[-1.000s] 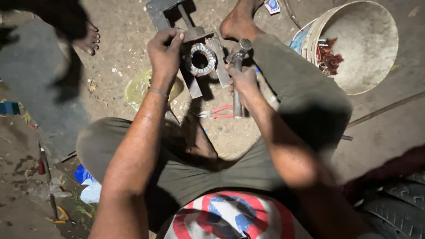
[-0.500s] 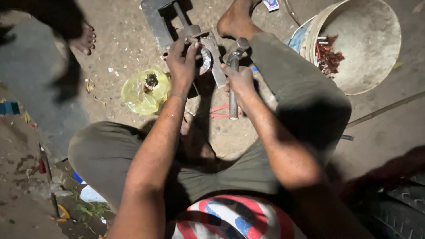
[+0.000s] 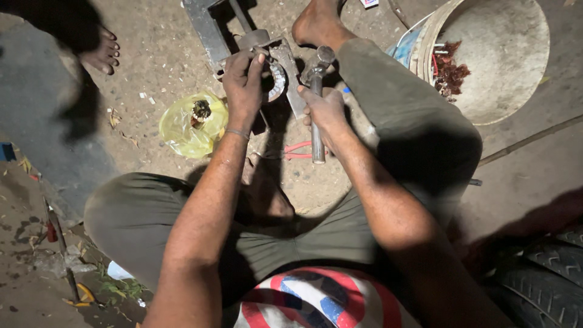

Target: The person sits on the ground and uses a hammer to repeatedly strike a circular metal part clamped in a bench vise. The person adjusts the part's position in the vise and continues hammering it.

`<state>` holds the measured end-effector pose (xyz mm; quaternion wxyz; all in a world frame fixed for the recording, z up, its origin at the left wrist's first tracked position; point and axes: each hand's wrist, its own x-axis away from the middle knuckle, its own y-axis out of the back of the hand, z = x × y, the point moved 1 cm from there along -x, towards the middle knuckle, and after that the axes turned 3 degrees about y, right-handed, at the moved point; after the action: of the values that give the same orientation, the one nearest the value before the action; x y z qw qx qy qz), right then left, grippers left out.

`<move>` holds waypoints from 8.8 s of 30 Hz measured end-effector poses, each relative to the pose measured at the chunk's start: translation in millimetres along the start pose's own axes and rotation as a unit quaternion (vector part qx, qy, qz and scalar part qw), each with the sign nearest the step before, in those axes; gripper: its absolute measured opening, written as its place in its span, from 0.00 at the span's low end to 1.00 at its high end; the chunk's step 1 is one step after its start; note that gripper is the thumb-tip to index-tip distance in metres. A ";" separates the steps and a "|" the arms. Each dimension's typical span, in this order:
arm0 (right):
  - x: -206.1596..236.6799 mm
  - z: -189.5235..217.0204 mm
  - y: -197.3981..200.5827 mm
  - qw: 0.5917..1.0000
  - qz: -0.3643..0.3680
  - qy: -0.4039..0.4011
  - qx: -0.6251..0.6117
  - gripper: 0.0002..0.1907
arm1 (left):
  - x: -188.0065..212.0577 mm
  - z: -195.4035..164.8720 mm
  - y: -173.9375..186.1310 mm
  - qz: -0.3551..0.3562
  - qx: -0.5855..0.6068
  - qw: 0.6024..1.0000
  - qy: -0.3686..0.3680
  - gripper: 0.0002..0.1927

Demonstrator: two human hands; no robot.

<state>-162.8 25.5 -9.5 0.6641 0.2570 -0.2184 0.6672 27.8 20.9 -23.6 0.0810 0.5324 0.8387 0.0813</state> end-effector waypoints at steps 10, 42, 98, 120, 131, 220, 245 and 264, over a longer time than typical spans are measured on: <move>-3.5 -0.8 1.4 0.999 -0.003 0.033 -0.001 0.15 | 9.3 -18.0 -0.5 -0.008 -0.182 0.958 -0.223 0.09; 76.2 87.3 9.0 0.948 0.022 0.268 0.172 0.14 | 5.7 -20.5 -0.4 0.043 -0.217 0.944 -0.244 0.16; 75.0 100.3 0.2 0.843 0.006 0.475 0.251 0.15 | -2.4 -14.0 5.9 0.018 -0.148 0.961 -0.233 0.10; 23.4 56.3 9.7 0.996 0.007 0.058 -0.063 0.15 | -26.2 12.7 12.1 0.035 0.110 0.993 -0.025 0.05; 24.9 49.8 0.7 0.995 0.019 0.069 -0.068 0.15 | -23.2 4.1 13.8 0.114 0.048 0.992 -0.006 0.05; 69.4 77.0 -5.2 0.890 -0.079 0.386 0.231 0.19 | -4.8 -6.8 9.4 0.078 -0.166 0.945 -0.269 0.14; 29.1 53.6 19.0 0.986 0.078 0.137 -0.051 0.18 | -16.4 10.7 13.2 0.091 -0.029 0.991 -0.096 0.07; 61.8 74.9 -9.6 0.884 -0.012 0.331 0.331 0.22 | -4.1 -18.9 10.0 0.104 -0.184 0.941 -0.265 0.13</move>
<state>-148.4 26.2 87.0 0.5816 0.2289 0.2507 0.7392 34.1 20.4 -2.8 0.3878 0.5948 0.6972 0.0984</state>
